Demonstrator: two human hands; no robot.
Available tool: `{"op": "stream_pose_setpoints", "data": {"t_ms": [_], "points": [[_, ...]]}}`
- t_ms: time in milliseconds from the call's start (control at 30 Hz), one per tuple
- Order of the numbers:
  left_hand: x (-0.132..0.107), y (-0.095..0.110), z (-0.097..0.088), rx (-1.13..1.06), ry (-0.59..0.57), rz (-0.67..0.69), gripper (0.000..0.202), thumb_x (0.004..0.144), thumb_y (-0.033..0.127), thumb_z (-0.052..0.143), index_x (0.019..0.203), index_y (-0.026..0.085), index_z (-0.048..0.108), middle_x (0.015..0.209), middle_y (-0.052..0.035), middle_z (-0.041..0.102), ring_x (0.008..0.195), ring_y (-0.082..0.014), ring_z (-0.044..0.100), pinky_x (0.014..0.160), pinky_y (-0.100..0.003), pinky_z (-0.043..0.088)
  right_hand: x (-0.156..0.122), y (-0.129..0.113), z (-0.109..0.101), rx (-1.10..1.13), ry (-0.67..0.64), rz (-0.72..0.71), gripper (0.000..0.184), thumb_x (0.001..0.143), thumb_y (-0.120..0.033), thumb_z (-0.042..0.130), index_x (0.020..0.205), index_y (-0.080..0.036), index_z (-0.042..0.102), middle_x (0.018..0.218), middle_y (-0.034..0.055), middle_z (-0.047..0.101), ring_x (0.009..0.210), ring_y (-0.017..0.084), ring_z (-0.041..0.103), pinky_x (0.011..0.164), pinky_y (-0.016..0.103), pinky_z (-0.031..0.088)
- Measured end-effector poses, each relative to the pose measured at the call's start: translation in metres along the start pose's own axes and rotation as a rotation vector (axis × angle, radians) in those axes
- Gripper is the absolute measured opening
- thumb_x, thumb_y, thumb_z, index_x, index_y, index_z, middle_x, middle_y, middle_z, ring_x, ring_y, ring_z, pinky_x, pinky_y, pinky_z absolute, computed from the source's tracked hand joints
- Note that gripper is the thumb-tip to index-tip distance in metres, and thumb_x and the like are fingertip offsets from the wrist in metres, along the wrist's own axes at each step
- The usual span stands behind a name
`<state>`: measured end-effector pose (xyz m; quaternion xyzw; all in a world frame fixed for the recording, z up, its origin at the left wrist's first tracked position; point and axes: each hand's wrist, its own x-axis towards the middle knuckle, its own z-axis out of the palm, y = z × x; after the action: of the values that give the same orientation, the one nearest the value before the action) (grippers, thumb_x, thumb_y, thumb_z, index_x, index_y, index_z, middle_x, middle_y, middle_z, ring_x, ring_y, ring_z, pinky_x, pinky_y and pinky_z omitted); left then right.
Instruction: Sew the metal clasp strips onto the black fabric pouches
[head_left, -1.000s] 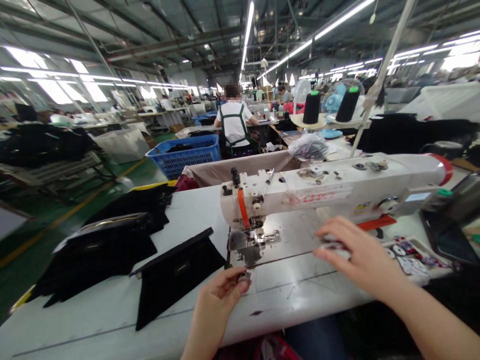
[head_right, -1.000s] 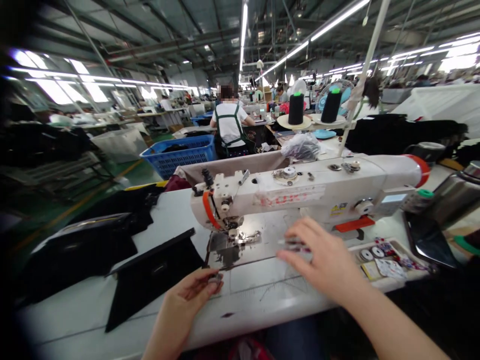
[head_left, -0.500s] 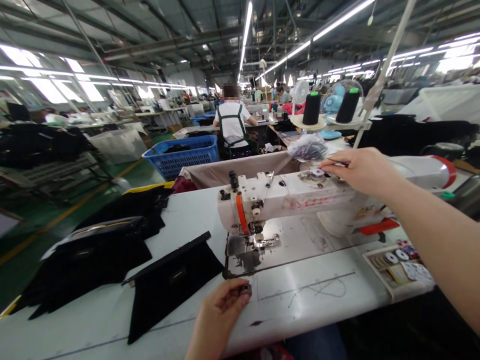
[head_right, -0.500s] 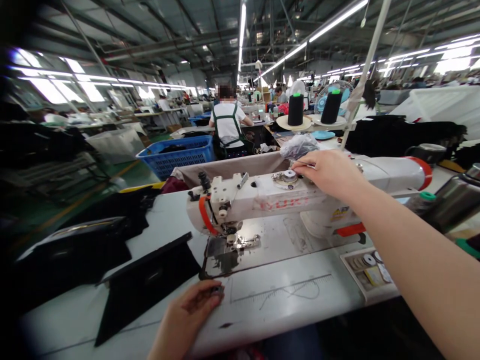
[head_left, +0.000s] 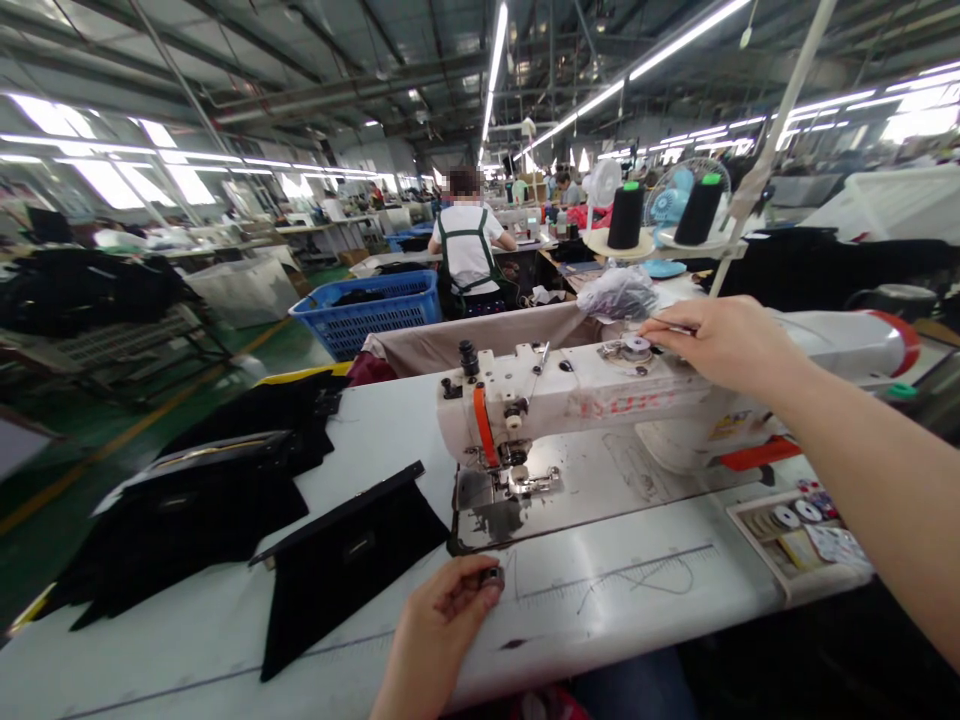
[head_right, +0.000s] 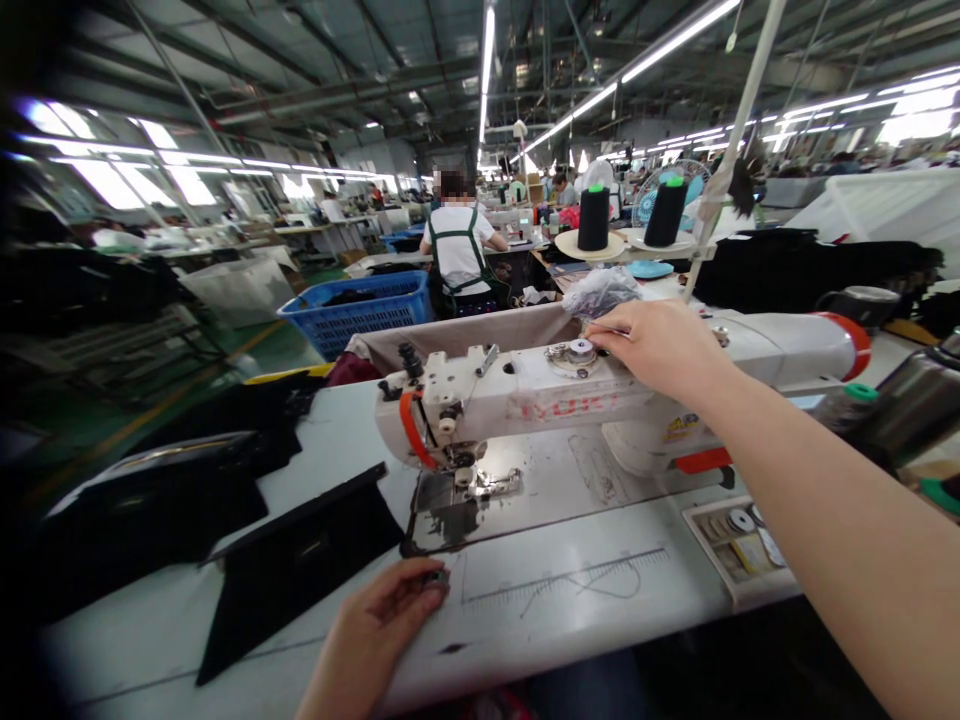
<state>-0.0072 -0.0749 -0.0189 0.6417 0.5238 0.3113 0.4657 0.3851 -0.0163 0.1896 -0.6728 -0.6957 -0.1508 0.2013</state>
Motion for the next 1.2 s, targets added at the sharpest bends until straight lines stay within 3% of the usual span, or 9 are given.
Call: {"op": "stream_pose_setpoints", "data": {"t_ms": [333, 567, 700, 867, 900, 967, 1067, 1133, 1200], "points": [[0.000, -0.001, 0.002, -0.052, 0.009, 0.007, 0.034, 0.078, 0.045, 0.073, 0.100, 0.018, 0.077, 0.088, -0.0069, 0.075, 0.083, -0.0228, 0.071, 0.075, -0.029, 0.056, -0.003, -0.003, 0.001, 0.049, 0.042, 0.044, 0.029, 0.093, -0.037, 0.054, 0.099, -0.028, 0.081, 0.106, 0.0019, 0.079, 0.099, 0.029, 0.072, 0.080, 0.038, 0.050], [-0.002, 0.003, 0.003, -0.074, 0.029, 0.019, 0.033, 0.077, 0.043, 0.075, 0.098, 0.018, 0.078, 0.087, -0.0074, 0.076, 0.082, -0.0231, 0.072, 0.074, -0.028, 0.058, 0.000, 0.002, 0.008, 0.064, 0.078, -0.026, 0.030, 0.093, -0.038, 0.053, 0.097, -0.028, 0.080, 0.104, 0.0010, 0.079, 0.096, 0.027, 0.071, 0.077, 0.036, 0.049], [0.000, 0.006, 0.001, -0.083, 0.043, 0.038, 0.030, 0.076, 0.041, 0.076, 0.095, 0.018, 0.079, 0.084, -0.0070, 0.077, 0.078, -0.0223, 0.072, 0.071, -0.028, 0.058, -0.001, 0.002, -0.002, 0.065, 0.076, -0.001, 0.026, 0.093, -0.034, 0.057, 0.098, -0.026, 0.081, 0.102, 0.0022, 0.079, 0.094, 0.027, 0.072, 0.076, 0.036, 0.048], [-0.006, 0.023, 0.002, -0.213, 0.043, 0.012, 0.024, 0.072, 0.032, 0.078, 0.091, 0.017, 0.080, 0.079, -0.0063, 0.077, 0.074, -0.0204, 0.072, 0.071, -0.027, 0.059, -0.055, -0.051, -0.013, 0.215, 0.287, -0.013, 0.027, 0.098, -0.035, 0.056, 0.107, -0.022, 0.078, 0.112, 0.0067, 0.076, 0.102, 0.023, 0.069, 0.084, 0.033, 0.048], [-0.008, 0.029, 0.003, -0.277, 0.030, -0.016, 0.026, 0.072, 0.030, 0.078, 0.093, 0.016, 0.079, 0.075, -0.0057, 0.076, 0.070, -0.0195, 0.071, 0.069, -0.028, 0.059, -0.073, -0.070, -0.007, 0.357, 0.269, -0.033, 0.023, 0.096, -0.035, 0.060, 0.106, -0.024, 0.077, 0.108, 0.0049, 0.076, 0.096, 0.020, 0.069, 0.080, 0.030, 0.049], [-0.014, 0.042, 0.005, -0.408, 0.003, -0.074, 0.032, 0.072, 0.029, 0.080, 0.101, 0.014, 0.077, 0.072, -0.0048, 0.075, 0.064, -0.0182, 0.070, 0.066, -0.029, 0.060, -0.113, -0.111, 0.012, 0.707, -0.057, -0.005, 0.022, 0.094, -0.038, 0.063, 0.108, -0.028, 0.075, 0.101, 0.0025, 0.075, 0.074, 0.015, 0.065, 0.065, 0.027, 0.049], [-0.022, 0.057, 0.008, -0.536, -0.044, -0.104, 0.038, 0.071, 0.028, 0.085, 0.104, 0.013, 0.076, 0.075, -0.0048, 0.076, 0.062, -0.0180, 0.070, 0.066, -0.031, 0.061, -0.163, -0.160, 0.049, 1.116, -0.528, 0.206, 0.055, 0.087, -0.040, 0.070, 0.140, -0.028, 0.057, 0.101, 0.0028, 0.072, 0.071, 0.015, 0.061, 0.066, 0.028, 0.051], [-0.027, 0.062, 0.007, -0.590, -0.067, -0.111, 0.036, 0.070, 0.027, 0.087, 0.102, 0.014, 0.077, 0.072, -0.0043, 0.075, 0.065, -0.0182, 0.071, 0.069, -0.031, 0.062, -0.181, -0.174, 0.067, 1.255, -0.654, 0.307, 0.043, 0.089, -0.043, 0.068, 0.128, -0.025, 0.063, 0.087, 0.0002, 0.069, 0.071, 0.015, 0.059, 0.065, 0.028, 0.048], [-0.032, 0.064, 0.006, -0.656, -0.075, -0.096, 0.035, 0.068, 0.027, 0.091, 0.098, 0.015, 0.078, 0.079, -0.0052, 0.076, 0.072, -0.0187, 0.072, 0.073, -0.030, 0.062, -0.186, -0.173, 0.076, 1.279, -0.651, 0.335, 0.030, 0.093, -0.049, 0.061, 0.103, -0.022, 0.069, 0.079, -0.0003, 0.064, 0.072, 0.016, 0.057, 0.066, 0.028, 0.046]]}}
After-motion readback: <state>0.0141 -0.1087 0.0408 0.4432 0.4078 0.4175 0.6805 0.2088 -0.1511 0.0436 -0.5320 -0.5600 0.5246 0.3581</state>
